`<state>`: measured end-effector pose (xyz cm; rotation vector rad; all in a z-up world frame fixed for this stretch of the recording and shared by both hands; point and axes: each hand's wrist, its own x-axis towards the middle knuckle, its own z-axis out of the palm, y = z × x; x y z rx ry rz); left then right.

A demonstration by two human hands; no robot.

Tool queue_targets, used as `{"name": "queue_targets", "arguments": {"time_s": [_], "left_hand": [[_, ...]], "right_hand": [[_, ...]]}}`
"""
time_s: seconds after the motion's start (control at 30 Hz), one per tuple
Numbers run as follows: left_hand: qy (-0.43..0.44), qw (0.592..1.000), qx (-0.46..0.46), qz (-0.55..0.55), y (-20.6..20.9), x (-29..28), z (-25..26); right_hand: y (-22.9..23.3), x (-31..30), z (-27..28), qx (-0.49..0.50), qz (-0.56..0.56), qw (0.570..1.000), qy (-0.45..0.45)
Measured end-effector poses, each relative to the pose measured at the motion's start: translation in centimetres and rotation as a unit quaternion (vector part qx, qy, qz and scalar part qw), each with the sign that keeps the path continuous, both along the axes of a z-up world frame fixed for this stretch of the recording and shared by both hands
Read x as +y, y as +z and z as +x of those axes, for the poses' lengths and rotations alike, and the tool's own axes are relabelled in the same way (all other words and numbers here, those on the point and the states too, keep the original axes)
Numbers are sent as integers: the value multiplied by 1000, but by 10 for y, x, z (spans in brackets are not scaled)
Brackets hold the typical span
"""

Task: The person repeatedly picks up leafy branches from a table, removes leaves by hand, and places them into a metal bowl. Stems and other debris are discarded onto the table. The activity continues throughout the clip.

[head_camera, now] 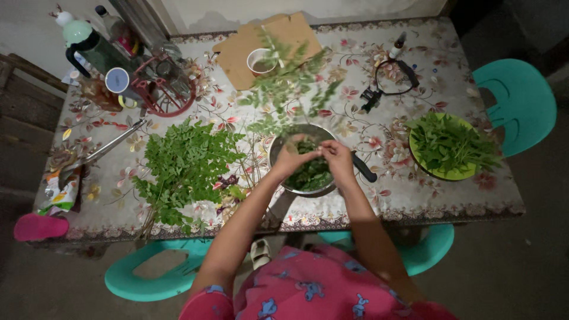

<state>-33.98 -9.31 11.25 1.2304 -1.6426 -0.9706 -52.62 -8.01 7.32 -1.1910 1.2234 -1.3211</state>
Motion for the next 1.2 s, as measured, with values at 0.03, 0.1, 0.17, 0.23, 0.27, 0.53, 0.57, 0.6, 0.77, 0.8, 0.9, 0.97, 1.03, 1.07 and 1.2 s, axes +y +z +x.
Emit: {"name": "queue_targets", "arguments": {"time_s": [0.03, 0.1, 0.17, 0.23, 0.27, 0.53, 0.57, 0.6, 0.77, 0.8, 0.9, 0.97, 1.03, 1.07, 1.2], "left_hand": [[-25, 997, 58, 34, -1, 0, -2], [-75, 977, 170, 100, -2, -1, -4], [-36, 991, 112, 58, -3, 0, -3], [-16, 997, 72, 34, -4, 2, -1], [-16, 998, 62, 30, -3, 2, 1], [-81, 987, 98, 94, 2, 4, 8], [-85, 980, 131, 122, 2, 3, 11], [-89, 971, 163, 151, 3, 2, 14], [-83, 973, 178, 118, -3, -2, 22], [-85, 970, 195, 120, -4, -3, 22], [-73, 982, 137, 103, -13, -4, 25], [-21, 991, 75, 113, -19, -10, 40], [-19, 999, 27, 33, -27, -13, 44], [-44, 998, 10, -53, -31, -14, 43], [-35, 966, -70, -245, -32, -26, 18]], "right_hand": [[0, 0, 1, -9, 22, 1000, 0], [1, 2, 5, -26, 65, 998, 0], [1, 4, 8, -50, 64, 997, 3], [1, 8, 9, -58, 66, 996, 3], [0, 10, 10, -53, 67, 996, 1], [-5, 14, 5, -45, 70, 995, -48], [-4, 15, 0, -26, 79, 994, -73], [-4, 16, -4, -6, 88, 991, -98], [-5, 15, -24, 9, 53, 991, -121], [-6, 14, -27, 11, 55, 990, -129], [-11, 15, -42, 186, -71, 958, -206], [-12, 15, -62, 31, -10, 979, -202], [-17, 16, -70, -34, 28, 980, -193], [-19, 18, -72, -21, 35, 981, -189], [-25, 18, -53, 65, 10, 982, -177]]}}
